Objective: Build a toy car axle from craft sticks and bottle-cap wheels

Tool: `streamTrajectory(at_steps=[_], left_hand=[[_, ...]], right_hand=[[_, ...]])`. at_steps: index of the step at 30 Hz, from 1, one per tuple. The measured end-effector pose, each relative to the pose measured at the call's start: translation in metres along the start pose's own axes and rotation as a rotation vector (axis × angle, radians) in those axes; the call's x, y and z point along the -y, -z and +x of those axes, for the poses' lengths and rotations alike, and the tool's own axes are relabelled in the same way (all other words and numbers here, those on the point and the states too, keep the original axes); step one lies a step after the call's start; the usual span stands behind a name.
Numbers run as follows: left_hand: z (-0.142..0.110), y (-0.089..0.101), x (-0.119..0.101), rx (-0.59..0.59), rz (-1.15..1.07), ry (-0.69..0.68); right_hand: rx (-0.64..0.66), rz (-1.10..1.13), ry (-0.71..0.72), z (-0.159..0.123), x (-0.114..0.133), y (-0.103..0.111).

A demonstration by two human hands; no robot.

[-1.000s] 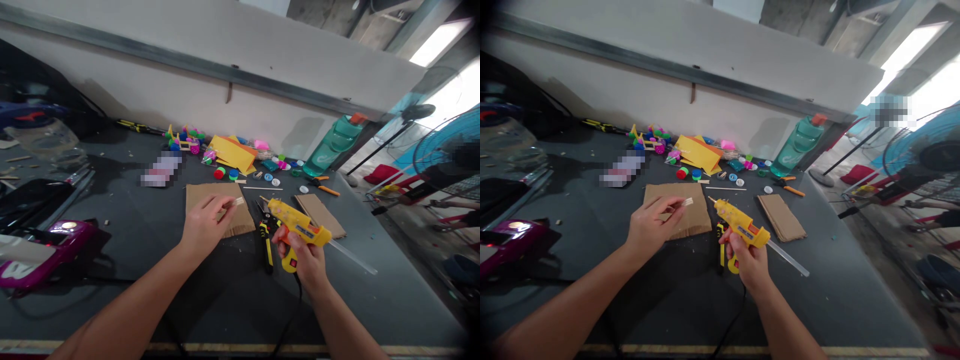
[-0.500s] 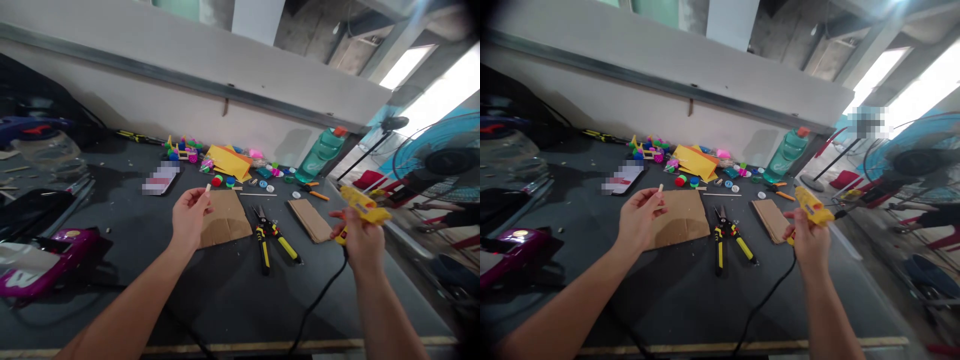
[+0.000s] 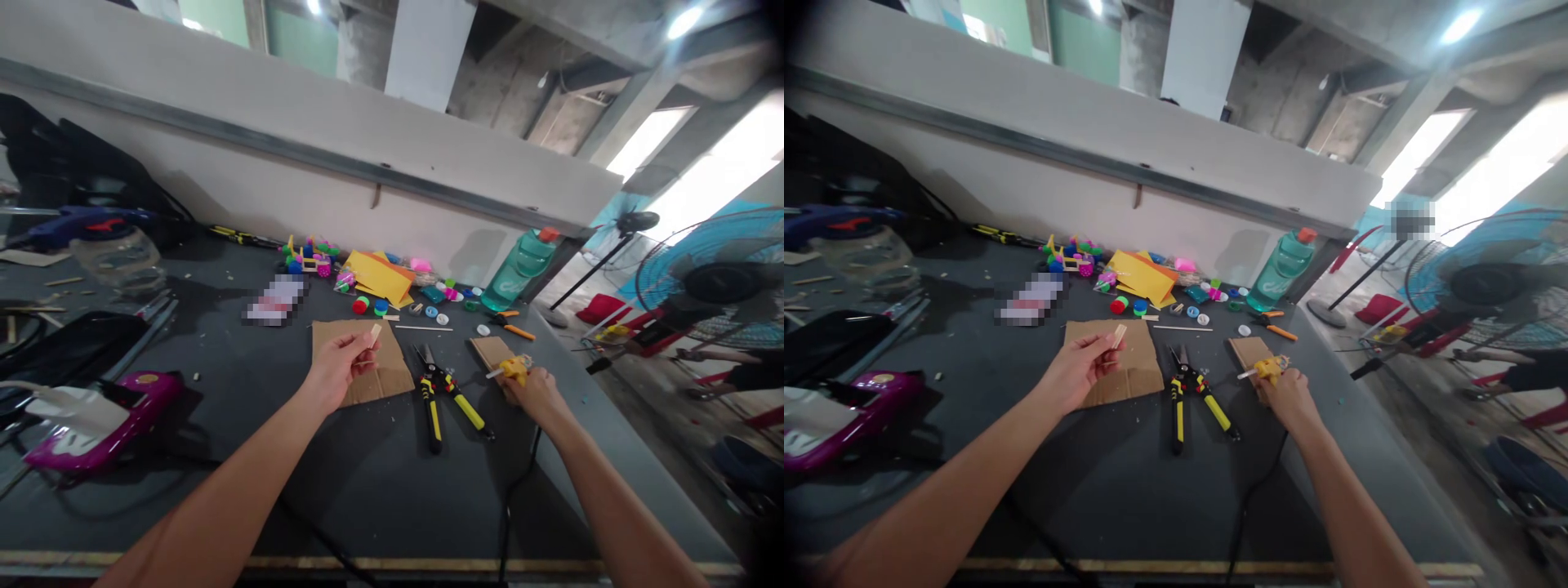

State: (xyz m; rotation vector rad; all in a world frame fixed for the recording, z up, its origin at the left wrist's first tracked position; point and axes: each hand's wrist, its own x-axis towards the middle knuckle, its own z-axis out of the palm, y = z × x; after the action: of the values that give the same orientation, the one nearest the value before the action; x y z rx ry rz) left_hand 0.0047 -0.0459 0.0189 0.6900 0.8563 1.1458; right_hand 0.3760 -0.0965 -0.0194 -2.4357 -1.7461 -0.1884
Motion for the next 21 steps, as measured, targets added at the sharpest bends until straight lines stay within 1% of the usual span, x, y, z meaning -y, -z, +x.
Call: streamTrajectory(at_steps=[4, 6, 8, 9, 10, 11, 12, 14, 15, 16, 18, 21], left_hand=[[0.000, 0.000, 0.002, 0.025, -0.006, 0.001], [0.001, 0.000, 0.003, 0.033, 0.017, -0.010], [0.001, 0.000, 0.006, 0.050, 0.055, -0.014], [0.001, 0.000, 0.007, 0.060, 0.075, -0.014], [0.001, -0.001, 0.009, 0.070, 0.096, -0.011], [0.001, -0.001, 0.010, 0.076, 0.117, -0.010], [0.000, -0.002, 0.012, 0.084, 0.139, -0.008], [-0.002, -0.004, 0.013, 0.112, 0.190, 0.006], [-0.004, -0.005, 0.014, 0.131, 0.218, 0.027], [-0.006, -0.006, 0.013, 0.150, 0.247, 0.055], [-0.010, -0.009, 0.012, 0.164, 0.291, 0.130], [-0.015, -0.013, 0.011, 0.200, 0.317, 0.155]], right_hand=[[0.004, -0.036, -0.020, 0.002, 0.001, 0.006], [-0.008, -0.067, -0.031, 0.000, 0.006, 0.016], [-0.078, -0.078, -0.028, -0.005, 0.021, 0.033], [-0.129, -0.044, 0.021, -0.008, 0.033, 0.042], [-0.188, 0.053, 0.107, -0.012, 0.048, 0.051], [-0.227, 0.195, 0.206, -0.017, 0.065, 0.060], [-0.236, 0.341, 0.312, -0.021, 0.084, 0.068], [-0.169, 0.535, 0.526, -0.030, 0.121, 0.079], [-0.139, 0.596, 0.640, -0.034, 0.137, 0.081], [-0.112, 0.636, 0.715, -0.037, 0.150, 0.082], [-0.082, 0.697, 0.783, -0.040, 0.168, 0.078], [-0.085, 0.778, 0.788, -0.040, 0.175, 0.067]])
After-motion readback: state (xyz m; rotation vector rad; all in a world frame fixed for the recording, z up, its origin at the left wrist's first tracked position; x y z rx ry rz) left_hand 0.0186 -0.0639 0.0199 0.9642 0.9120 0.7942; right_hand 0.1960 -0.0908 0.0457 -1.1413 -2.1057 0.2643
